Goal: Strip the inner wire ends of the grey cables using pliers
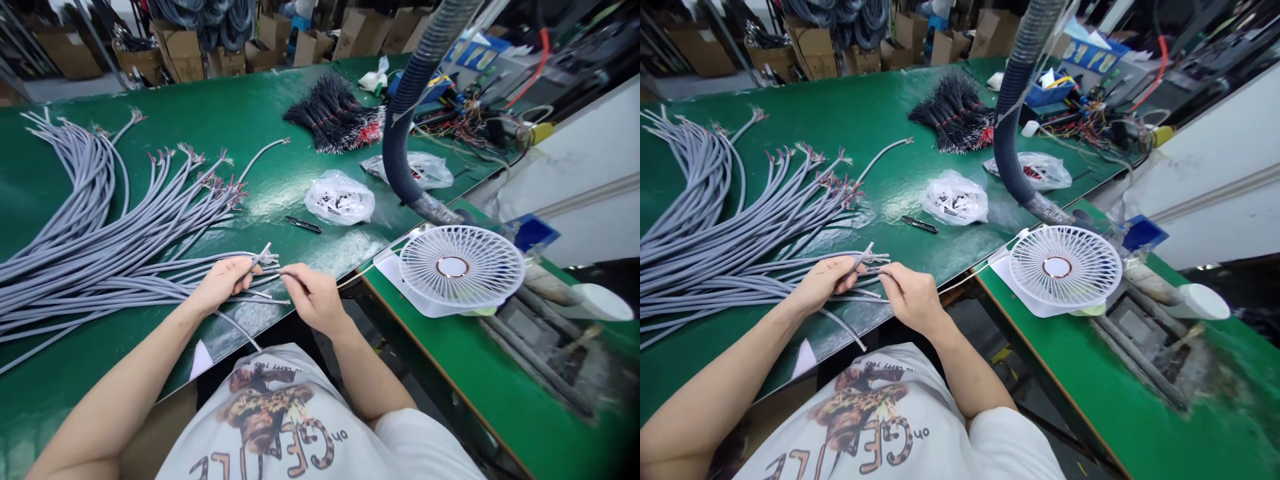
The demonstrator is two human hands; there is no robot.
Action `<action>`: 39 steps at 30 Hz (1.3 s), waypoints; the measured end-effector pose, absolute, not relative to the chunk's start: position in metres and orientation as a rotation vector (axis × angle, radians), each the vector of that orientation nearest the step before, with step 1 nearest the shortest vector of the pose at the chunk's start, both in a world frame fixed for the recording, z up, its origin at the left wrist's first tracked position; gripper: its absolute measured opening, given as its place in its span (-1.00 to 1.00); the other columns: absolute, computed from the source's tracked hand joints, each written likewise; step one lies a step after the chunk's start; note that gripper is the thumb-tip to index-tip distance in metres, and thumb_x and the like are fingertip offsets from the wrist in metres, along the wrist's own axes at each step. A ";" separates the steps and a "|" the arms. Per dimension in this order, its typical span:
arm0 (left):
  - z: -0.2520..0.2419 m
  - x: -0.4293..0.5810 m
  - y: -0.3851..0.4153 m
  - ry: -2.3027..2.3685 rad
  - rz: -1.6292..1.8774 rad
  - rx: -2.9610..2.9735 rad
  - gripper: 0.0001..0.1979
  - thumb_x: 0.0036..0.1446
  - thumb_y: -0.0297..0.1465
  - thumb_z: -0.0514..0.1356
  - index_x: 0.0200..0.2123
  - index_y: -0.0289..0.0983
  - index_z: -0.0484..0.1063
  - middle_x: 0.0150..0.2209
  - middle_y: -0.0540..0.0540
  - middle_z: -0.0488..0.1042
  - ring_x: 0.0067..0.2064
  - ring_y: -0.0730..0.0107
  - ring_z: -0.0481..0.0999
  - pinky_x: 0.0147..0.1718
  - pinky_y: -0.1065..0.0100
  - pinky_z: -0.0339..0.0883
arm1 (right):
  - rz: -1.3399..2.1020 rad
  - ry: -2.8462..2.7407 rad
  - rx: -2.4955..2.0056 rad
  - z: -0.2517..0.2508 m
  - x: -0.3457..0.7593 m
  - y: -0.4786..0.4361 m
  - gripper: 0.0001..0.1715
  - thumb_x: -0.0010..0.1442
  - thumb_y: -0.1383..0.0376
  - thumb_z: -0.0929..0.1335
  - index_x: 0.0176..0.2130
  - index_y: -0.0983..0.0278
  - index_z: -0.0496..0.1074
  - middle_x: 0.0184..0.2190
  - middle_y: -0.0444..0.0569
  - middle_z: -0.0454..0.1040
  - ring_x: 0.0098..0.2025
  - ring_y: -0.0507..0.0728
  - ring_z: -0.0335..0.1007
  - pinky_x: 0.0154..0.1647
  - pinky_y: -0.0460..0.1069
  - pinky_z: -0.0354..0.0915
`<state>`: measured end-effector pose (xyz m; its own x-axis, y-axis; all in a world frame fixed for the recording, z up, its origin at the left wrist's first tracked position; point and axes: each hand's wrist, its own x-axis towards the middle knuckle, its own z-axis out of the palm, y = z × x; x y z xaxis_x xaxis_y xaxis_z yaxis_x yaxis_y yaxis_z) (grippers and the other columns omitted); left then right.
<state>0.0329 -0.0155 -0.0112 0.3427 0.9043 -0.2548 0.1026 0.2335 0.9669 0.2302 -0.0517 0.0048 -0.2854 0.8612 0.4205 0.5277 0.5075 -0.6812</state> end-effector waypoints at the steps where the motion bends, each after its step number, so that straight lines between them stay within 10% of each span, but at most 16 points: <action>1: -0.010 0.033 -0.017 1.109 0.732 1.270 -0.54 0.10 -0.05 0.12 -0.39 -0.38 0.49 -0.64 0.05 0.25 -0.64 0.59 0.08 -0.64 0.49 -0.07 | 0.505 -1.961 -1.186 0.002 0.234 -0.050 -0.76 0.30 0.28 0.21 -0.21 0.26 0.45 -0.34 -0.03 0.55 -0.36 0.03 0.47 -0.29 -0.12 0.32; 16: -0.019 0.042 -0.026 1.247 0.875 1.872 -0.74 0.19 -0.30 0.11 -0.33 -0.31 0.55 -0.32 -0.15 0.60 -0.29 0.29 0.54 -0.24 0.37 0.31 | 0.351 -2.133 -1.380 -0.005 0.248 -0.054 -0.75 0.30 0.28 0.21 -0.30 0.26 0.43 -0.47 -0.09 0.50 -0.47 0.01 0.39 -0.40 -0.12 0.16; 39: -0.029 0.042 -0.030 1.213 1.108 2.476 -0.81 0.22 -0.36 0.15 -0.30 -0.34 0.51 -0.46 -0.08 0.55 -0.45 0.44 0.48 -0.41 0.43 0.31 | 0.463 -2.164 -1.425 -0.002 0.252 -0.056 -0.74 0.30 0.26 0.21 -0.31 0.26 0.43 -0.48 -0.10 0.46 -0.46 0.00 0.36 -0.38 -0.14 0.14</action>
<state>0.0420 -0.0302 -0.0291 0.3930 0.7384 0.5481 0.6123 -0.6548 0.4431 0.2522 -0.0559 -0.0015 -0.3239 0.9196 0.2223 0.7481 0.3928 -0.5348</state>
